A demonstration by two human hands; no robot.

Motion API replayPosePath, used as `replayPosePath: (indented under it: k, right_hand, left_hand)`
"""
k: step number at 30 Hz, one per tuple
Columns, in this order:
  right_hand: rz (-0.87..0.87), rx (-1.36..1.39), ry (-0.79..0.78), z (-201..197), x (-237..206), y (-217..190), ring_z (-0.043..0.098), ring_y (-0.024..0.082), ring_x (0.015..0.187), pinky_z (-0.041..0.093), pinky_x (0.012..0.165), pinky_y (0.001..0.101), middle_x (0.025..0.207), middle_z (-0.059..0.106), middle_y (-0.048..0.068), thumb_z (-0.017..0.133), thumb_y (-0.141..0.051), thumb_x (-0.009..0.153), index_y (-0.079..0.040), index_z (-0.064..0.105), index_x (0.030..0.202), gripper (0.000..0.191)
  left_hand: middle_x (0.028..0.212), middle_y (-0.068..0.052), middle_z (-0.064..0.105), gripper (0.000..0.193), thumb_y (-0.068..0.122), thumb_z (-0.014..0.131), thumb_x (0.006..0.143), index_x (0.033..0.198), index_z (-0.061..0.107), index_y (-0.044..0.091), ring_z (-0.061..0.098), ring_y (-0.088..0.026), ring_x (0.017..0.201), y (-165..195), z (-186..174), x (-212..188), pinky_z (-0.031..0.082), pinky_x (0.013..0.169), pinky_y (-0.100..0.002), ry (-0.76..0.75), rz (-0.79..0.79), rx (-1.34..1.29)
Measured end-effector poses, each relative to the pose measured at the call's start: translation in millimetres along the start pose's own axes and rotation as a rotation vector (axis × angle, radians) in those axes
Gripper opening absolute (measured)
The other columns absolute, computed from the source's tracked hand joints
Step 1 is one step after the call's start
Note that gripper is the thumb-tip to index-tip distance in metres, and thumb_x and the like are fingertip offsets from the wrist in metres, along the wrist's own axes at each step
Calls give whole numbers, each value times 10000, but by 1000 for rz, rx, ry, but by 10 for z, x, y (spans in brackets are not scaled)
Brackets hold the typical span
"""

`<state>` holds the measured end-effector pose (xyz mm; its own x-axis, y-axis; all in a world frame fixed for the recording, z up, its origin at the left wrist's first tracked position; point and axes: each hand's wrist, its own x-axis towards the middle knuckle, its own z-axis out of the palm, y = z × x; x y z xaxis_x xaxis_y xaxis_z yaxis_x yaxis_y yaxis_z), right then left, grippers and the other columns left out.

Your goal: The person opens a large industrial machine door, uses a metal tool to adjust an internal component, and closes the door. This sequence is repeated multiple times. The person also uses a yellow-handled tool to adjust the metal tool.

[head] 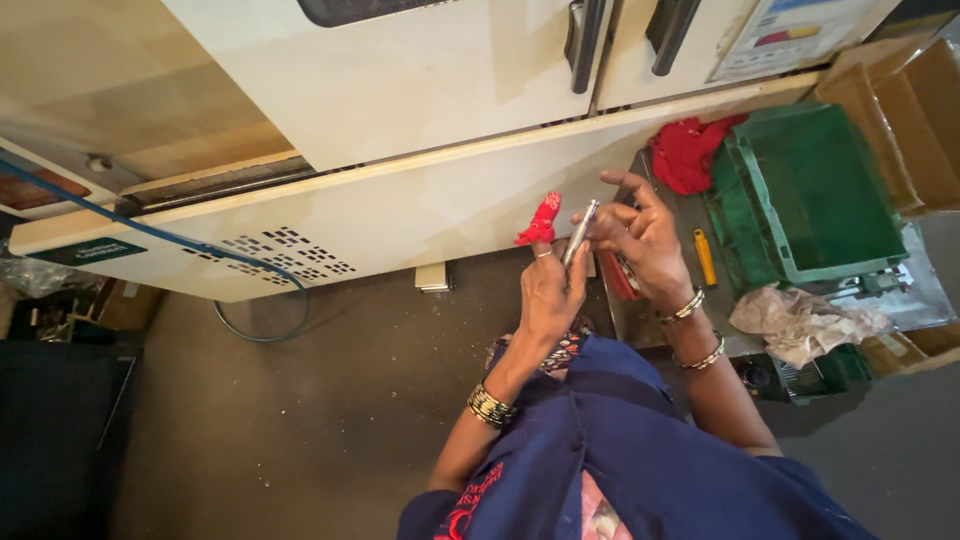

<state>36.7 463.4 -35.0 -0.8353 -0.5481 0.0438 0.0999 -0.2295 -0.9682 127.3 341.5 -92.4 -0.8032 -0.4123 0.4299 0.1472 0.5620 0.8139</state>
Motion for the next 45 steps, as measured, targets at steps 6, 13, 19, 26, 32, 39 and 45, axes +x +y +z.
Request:
replayPosePath:
  k: [6,13,19,26,32,39,45]
  right_hand:
    - [-71,57,-88,38,7,107,714,163,985,576,896,303,1030,719,131,726,25,966,-8,403,1478,606]
    - [-109,41,-26,135,-26,66,741,204,972,617,873,325,1038,739,180,623,16,1016,-20,426,1397,429]
    - [-218,69,120,65,57,-23,733,231,924,634,828,365,1032,711,160,641,-13,1026,-67,446,1355,386]
    - [-307,-356,-4,-243,125,-68,629,185,1168,574,958,331,1351,588,129,675,-57,1001,-14,518,1412,442]
    - [-50,-242,-221,15,-7,106,627,113,909,544,828,272,1254,669,100,607,-155,1071,36,664,1310,312]
    - [11,-260,-63,91,-28,-56,642,71,788,539,717,250,932,727,61,623,-165,1057,26,727,1172,246]
    - [-127,-126,45,108,29,-49,691,75,894,569,808,239,989,754,35,639,-148,1056,23,692,1157,206]
  left_hand:
    - [721,-107,621,433,159,673,1012,1323,421,-7,607,-247,599,140,-148,70,465,524,-362,-27,-10,-210]
    - [748,-21,597,429,188,614,1073,1393,390,11,503,-75,623,103,-201,84,412,562,-268,-37,-97,-494]
    - [735,-42,615,231,183,665,1085,1221,520,67,560,-95,586,34,-152,-37,441,549,-300,-21,13,-133]
    - [805,3,600,495,274,524,1135,1505,284,50,478,-47,606,-16,-248,33,389,513,-223,-97,-287,-774]
    - [805,2,618,645,320,452,1126,1629,99,123,460,-15,612,44,-239,52,376,535,-177,-188,-335,-1012]
    - [858,-24,636,668,265,478,1106,1621,79,117,474,-30,604,106,-271,46,382,520,-186,-250,-303,-963]
    - [1060,-89,652,622,190,540,1101,1597,176,91,554,-113,790,148,-314,81,471,673,-244,-183,-155,-700]
